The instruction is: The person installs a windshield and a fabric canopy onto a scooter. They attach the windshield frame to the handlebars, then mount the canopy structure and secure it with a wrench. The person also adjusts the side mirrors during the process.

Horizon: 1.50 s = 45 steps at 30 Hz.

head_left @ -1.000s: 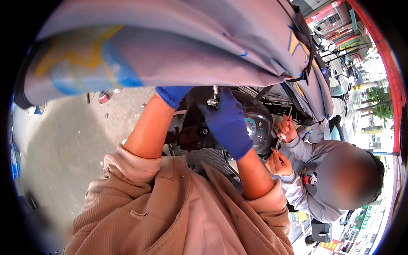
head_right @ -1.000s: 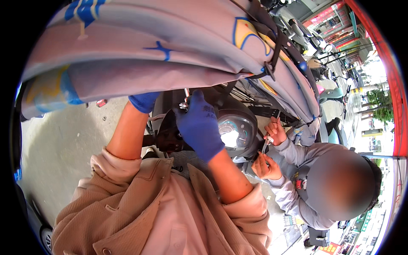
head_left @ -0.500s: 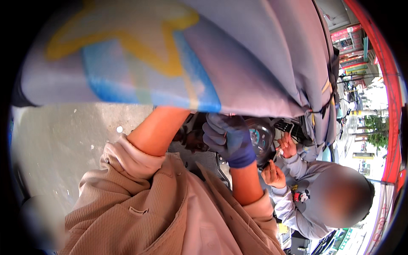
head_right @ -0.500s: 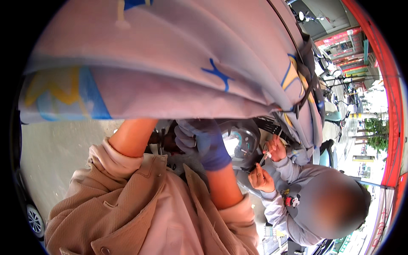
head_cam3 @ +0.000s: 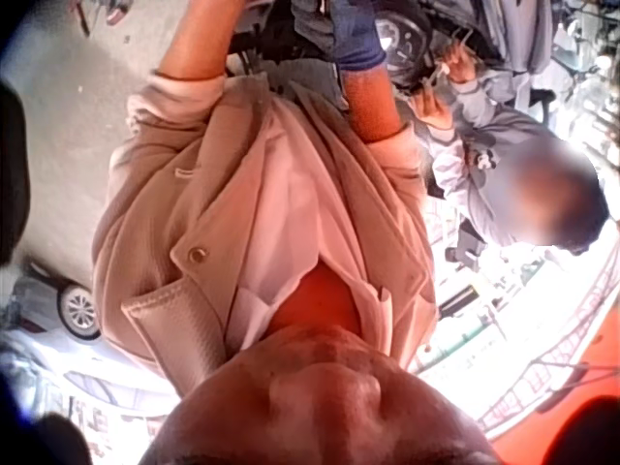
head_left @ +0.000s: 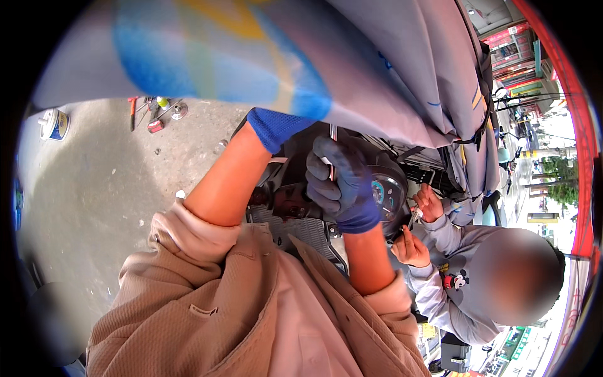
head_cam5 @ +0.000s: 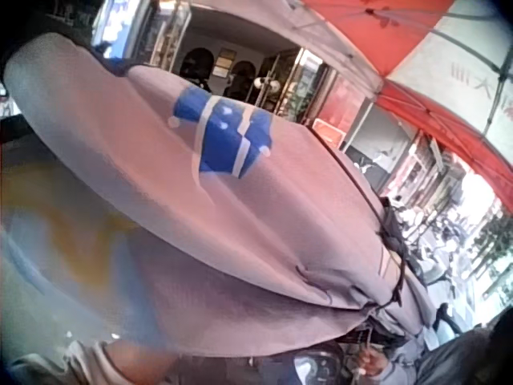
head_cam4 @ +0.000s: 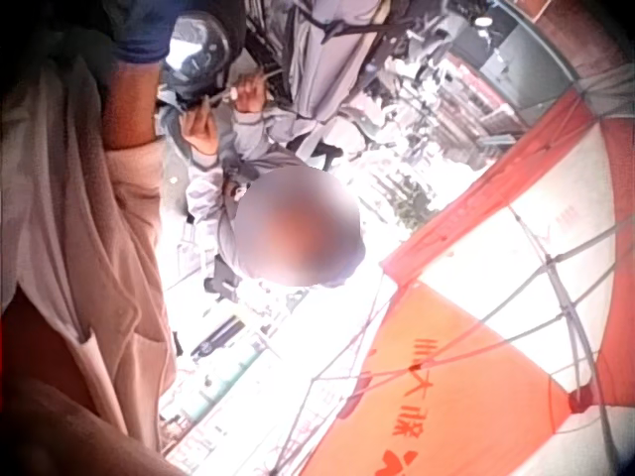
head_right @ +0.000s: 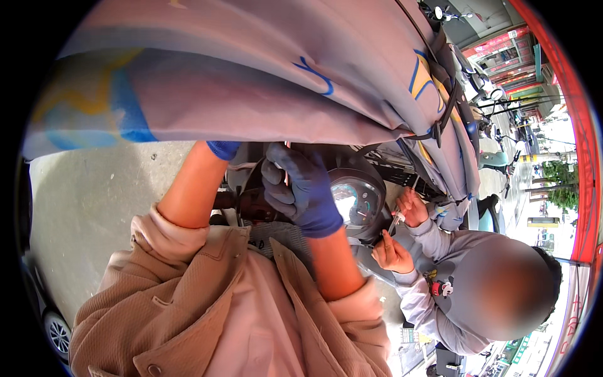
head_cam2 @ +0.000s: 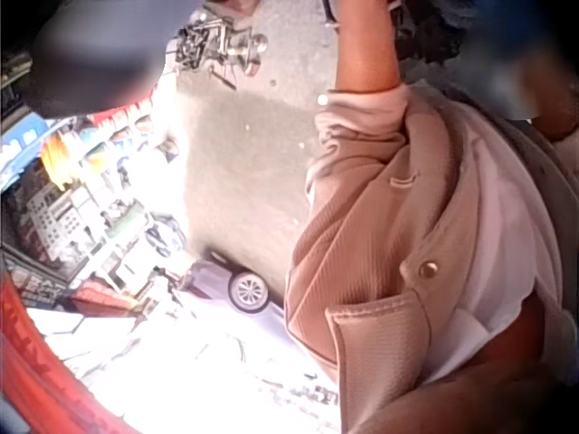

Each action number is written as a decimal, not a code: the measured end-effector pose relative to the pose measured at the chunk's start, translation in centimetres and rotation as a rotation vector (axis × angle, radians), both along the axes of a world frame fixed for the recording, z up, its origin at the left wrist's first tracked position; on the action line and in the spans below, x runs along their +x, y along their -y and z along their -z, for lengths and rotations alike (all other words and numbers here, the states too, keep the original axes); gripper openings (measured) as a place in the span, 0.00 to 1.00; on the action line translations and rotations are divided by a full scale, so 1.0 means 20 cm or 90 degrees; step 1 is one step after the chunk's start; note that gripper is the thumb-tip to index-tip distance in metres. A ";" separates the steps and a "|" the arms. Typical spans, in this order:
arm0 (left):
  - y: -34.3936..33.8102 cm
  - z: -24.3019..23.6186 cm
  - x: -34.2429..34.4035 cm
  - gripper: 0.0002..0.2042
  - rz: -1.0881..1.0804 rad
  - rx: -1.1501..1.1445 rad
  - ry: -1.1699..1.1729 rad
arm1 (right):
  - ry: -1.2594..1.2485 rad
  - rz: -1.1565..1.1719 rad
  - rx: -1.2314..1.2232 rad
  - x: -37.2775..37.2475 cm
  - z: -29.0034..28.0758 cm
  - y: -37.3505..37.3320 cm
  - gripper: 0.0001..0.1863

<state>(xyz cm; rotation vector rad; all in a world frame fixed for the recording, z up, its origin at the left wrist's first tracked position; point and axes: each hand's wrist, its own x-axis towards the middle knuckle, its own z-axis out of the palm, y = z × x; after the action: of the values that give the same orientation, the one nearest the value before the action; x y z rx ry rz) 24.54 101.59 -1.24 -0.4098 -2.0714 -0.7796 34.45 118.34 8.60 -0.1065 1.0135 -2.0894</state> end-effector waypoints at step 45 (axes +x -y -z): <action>0.02 0.00 0.03 0.22 0.029 -0.028 -0.018 | -0.256 0.239 0.118 -0.08 0.10 0.10 0.11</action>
<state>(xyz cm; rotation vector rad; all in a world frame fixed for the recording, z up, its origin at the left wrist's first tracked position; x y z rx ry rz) 25.21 101.26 -1.27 -0.4920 -2.0615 -0.7517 32.79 116.39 6.52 -0.2681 1.5653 -2.3493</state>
